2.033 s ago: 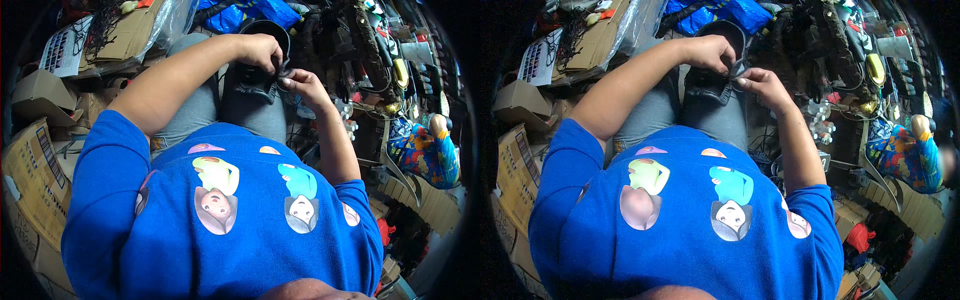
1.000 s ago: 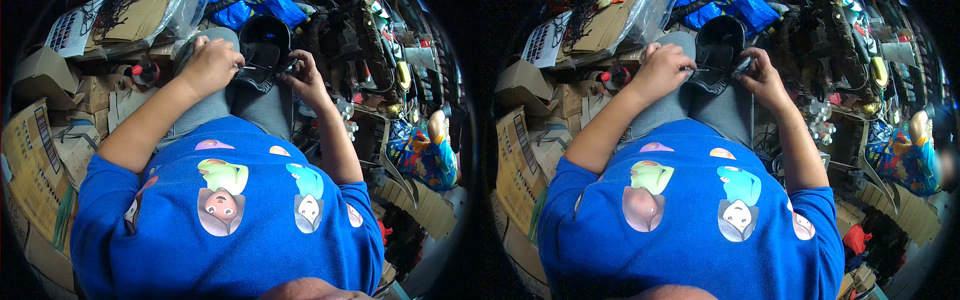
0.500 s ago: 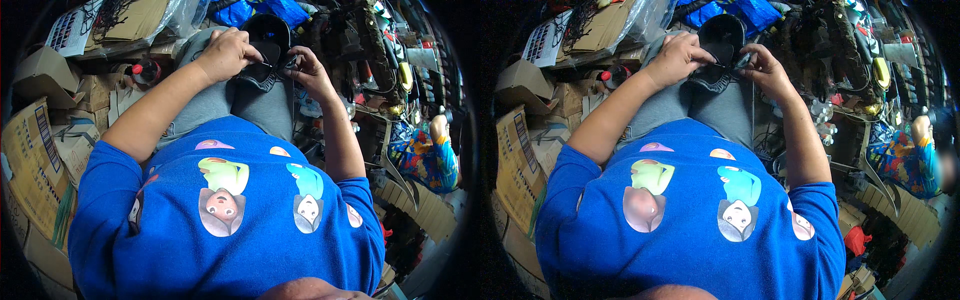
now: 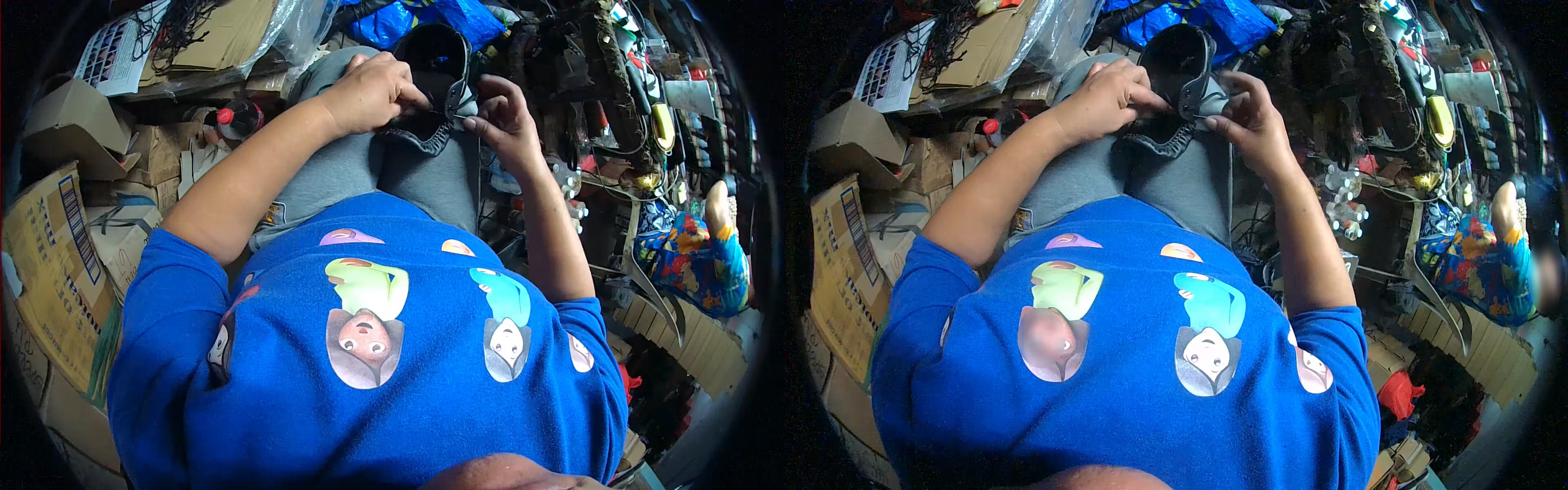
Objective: The recorder is threading shoelaces through the eyelets of a black leather boot.
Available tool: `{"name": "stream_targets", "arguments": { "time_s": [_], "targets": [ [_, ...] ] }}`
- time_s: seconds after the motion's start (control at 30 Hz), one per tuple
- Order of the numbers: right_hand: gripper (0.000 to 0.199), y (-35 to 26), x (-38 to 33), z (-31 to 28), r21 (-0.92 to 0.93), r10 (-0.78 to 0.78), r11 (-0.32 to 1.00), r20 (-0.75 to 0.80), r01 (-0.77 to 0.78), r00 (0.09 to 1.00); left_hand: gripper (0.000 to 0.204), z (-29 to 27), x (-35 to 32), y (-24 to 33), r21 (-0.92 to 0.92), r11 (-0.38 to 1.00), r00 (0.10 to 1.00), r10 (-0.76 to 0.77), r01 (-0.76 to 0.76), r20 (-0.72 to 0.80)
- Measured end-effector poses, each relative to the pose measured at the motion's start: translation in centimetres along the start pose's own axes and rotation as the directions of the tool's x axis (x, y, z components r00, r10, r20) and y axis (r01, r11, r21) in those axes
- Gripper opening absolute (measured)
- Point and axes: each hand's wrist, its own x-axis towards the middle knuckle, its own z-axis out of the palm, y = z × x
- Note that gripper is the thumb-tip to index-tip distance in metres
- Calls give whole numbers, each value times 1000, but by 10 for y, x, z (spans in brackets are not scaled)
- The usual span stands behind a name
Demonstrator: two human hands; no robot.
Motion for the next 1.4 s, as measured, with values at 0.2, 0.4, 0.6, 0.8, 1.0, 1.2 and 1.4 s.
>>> {"name": "stream_targets", "arguments": {
  "time_s": [0.2,0.4,0.6,0.8,1.0,1.2,1.4],
  "targets": [
    [16,7,-3,-5,-191,-7,981,72,21,997,25,-2,7,-1,18,1000,999,-18,18,51],
    [20,8,-2,-8,-189,48,982,132,-22,990,21,4,-1,9,-10,997,996,-76,77,44],
    [21,14,4,-13,-124,91,990,195,-67,977,21,5,-3,5,28,997,997,-72,72,-2],
    [18,15,13,-15,52,241,963,266,-263,934,21,2,19,1,27,993,987,-116,113,111],
    [16,7,15,-13,21,225,970,288,-241,931,21,0,31,-8,-16,1000,990,26,-24,138],
    [21,1,-4,-8,-242,39,970,161,1,986,27,-6,5,6,101,994,998,33,-38,56],
    [26,-13,-4,-9,-327,54,945,183,9,982,26,-9,-1,9,110,994,999,-9,14,-44]
  ]
}}
